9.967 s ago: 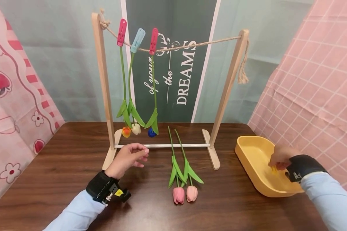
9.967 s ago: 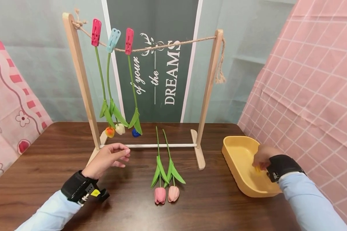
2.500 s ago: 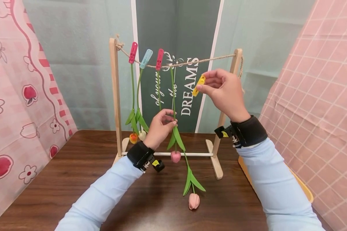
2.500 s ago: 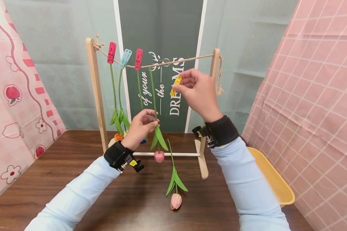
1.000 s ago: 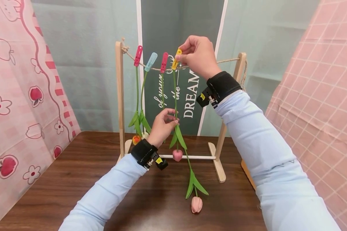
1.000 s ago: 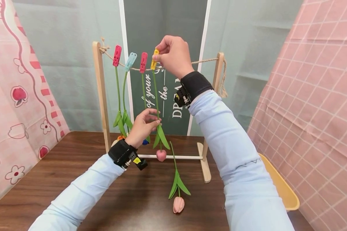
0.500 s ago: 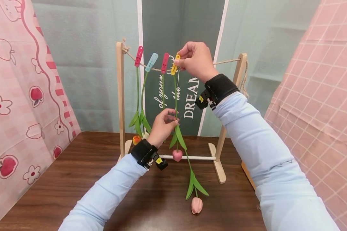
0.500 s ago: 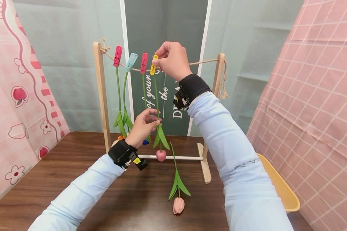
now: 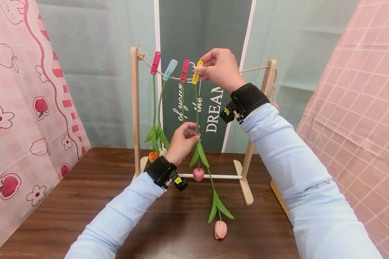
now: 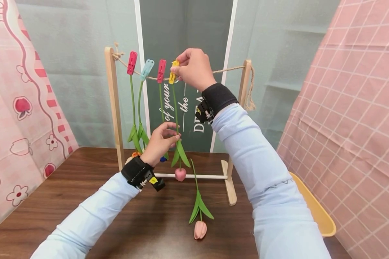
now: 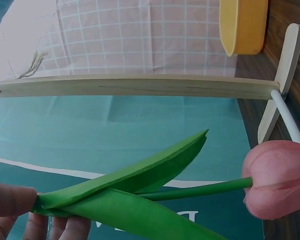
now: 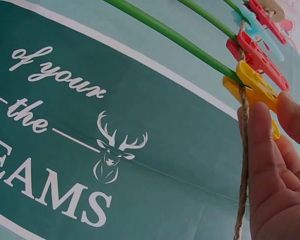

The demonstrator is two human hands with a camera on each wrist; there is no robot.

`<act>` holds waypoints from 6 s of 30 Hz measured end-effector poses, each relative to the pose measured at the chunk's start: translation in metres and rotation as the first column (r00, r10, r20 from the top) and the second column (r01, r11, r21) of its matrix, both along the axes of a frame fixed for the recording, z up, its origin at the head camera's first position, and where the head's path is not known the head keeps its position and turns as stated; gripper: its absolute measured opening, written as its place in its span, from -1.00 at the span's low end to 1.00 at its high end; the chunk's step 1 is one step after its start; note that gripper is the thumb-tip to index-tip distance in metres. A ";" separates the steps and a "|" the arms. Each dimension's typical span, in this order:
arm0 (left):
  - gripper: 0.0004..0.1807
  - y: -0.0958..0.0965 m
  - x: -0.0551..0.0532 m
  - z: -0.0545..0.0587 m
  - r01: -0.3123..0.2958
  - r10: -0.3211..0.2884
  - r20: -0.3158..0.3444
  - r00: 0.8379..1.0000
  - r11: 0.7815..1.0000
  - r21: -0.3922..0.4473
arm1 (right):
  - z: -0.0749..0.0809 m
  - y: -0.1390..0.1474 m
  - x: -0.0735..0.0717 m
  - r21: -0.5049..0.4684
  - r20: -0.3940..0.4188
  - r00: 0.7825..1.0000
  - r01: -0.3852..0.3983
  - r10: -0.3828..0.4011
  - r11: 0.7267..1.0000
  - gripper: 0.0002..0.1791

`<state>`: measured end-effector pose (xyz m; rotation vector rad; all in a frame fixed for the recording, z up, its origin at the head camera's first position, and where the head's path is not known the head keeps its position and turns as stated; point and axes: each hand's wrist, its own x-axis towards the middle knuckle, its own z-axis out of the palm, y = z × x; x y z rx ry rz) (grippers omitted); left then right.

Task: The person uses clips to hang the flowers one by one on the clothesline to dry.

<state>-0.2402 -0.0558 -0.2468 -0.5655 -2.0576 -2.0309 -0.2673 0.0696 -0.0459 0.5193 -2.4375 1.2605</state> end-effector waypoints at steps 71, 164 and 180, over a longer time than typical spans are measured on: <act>-0.62 -0.053 0.021 -0.022 0.105 -0.091 0.183 0.979 0.992 -0.065 | -0.039 0.046 0.023 -0.050 -0.018 0.997 -0.077 0.076 0.996 -0.63; -0.57 -0.062 0.055 -0.118 0.358 -0.336 0.465 0.819 0.933 0.042 | -0.258 0.318 0.069 0.317 0.698 0.705 -0.146 -0.126 0.937 -0.79; -0.60 -0.064 0.051 -0.120 0.357 -0.334 0.466 0.820 0.933 0.040 | -0.283 0.309 0.077 0.442 0.781 0.569 -0.212 -0.258 0.871 -0.92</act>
